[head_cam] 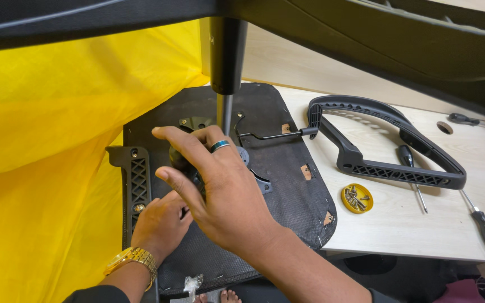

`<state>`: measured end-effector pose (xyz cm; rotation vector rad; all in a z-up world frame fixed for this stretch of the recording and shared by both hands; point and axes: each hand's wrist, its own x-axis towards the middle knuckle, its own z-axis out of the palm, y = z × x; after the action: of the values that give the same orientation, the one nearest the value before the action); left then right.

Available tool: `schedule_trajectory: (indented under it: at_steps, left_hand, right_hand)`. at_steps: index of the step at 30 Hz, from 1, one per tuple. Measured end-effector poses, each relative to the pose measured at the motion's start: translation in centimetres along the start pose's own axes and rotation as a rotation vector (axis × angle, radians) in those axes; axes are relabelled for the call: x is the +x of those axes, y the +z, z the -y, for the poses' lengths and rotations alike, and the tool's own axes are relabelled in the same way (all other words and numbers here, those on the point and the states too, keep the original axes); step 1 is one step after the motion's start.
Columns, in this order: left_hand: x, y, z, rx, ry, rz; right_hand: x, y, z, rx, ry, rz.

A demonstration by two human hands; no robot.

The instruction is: The person attaches the mounting plate and gas lift mechanism to the underside of an office chair seat, threading screws by hand and tightening them with a screwdriver. They pick screws from a yellow lid and work around the seat plate, with armrests and other chair parts laid out on the table.

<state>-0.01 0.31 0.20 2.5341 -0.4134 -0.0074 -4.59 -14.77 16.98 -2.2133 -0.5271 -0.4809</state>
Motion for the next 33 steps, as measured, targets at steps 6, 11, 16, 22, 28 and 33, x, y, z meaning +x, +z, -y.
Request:
schedule_trajectory:
  at_steps: [6,11,16,22,28,33]
  left_hand:
    - [0.2,-0.1,0.4,0.013,0.04,-0.022]
    - [-0.1,-0.2,0.0,-0.04,0.073,-0.04]
    - [-0.3,-0.9,-0.6,-0.018,0.018,0.003]
    - [-0.2,-1.2,-1.0,-0.031,0.031,-0.034]
    - [-0.3,-1.2,-1.5,-0.041,-0.067,-0.032]
    - [0.0,-0.6,-1.5,0.002,-0.091,-0.009]
  right_hand:
    - [0.2,0.7,0.7,0.014,0.03,0.075]
    - [0.1,0.9,0.8,0.011,0.011,0.017]
    - [0.3,0.2,0.2,0.015,0.058,-0.117]
    - [-0.4,0.2,-0.4,-0.019,0.155,-0.186]
    - [-0.8,0.9,-0.8,-0.04,0.148,-0.196]
    - [-0.9,0.6,-1.2,-0.091,0.025,-0.156]
